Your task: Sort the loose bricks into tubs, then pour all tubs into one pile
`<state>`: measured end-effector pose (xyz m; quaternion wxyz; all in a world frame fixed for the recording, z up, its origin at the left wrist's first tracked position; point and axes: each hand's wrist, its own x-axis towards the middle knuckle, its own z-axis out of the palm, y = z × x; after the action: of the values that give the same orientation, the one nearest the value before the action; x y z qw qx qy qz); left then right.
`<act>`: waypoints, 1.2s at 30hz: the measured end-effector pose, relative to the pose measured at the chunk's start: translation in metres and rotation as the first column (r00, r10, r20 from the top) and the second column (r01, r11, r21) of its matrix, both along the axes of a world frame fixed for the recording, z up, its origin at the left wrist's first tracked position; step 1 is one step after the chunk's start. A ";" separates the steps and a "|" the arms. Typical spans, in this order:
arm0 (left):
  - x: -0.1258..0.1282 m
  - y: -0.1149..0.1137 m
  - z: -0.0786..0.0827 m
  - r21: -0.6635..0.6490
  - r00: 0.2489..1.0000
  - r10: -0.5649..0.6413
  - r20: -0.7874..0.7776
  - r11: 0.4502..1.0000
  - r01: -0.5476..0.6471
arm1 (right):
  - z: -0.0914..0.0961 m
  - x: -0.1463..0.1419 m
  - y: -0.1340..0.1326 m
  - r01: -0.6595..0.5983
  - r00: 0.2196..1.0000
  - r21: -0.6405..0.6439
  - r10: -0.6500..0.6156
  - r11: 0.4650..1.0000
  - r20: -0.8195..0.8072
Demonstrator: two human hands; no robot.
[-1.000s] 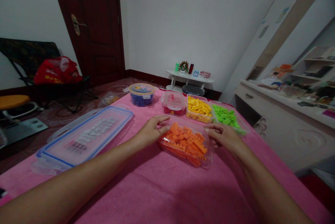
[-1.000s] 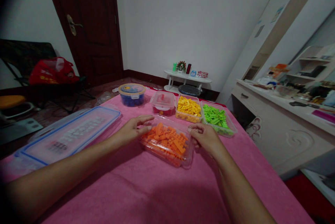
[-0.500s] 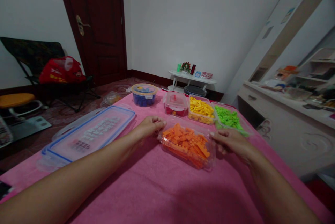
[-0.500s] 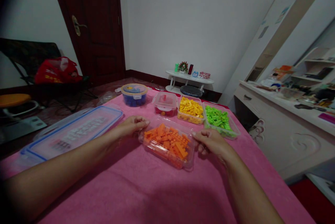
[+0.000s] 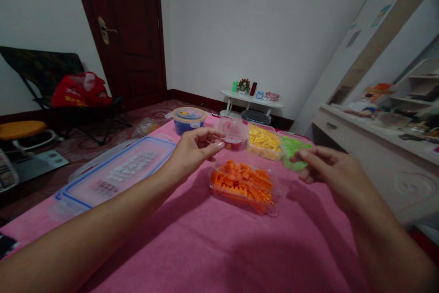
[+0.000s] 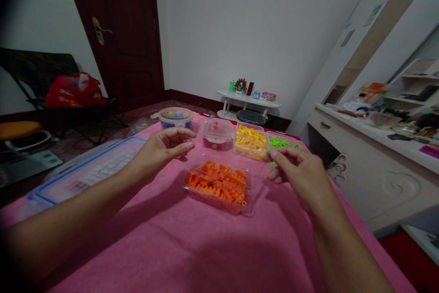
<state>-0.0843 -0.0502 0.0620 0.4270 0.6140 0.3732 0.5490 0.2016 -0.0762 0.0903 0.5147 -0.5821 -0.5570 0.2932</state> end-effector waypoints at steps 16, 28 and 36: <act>-0.018 0.028 -0.037 0.258 0.794 0.100 -0.600 0.963 0.074 | -0.035 0.010 0.010 -0.331 0.888 -0.456 0.436 0.826 0.144; -0.016 0.016 -0.027 -0.304 0.912 -0.180 -0.369 0.950 0.065 | -0.036 0.002 0.001 -0.322 0.882 -0.459 0.438 0.828 0.172; -0.014 0.018 -0.028 -0.371 0.957 -0.267 -0.112 0.905 0.209 | -0.035 -0.005 0.007 -0.349 0.931 -0.327 0.366 0.878 -0.010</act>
<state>-0.0983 -0.0322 0.0345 0.5633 0.6100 0.4212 0.3650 0.1970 -0.0694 0.0554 0.3348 -0.5532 -0.6122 0.4550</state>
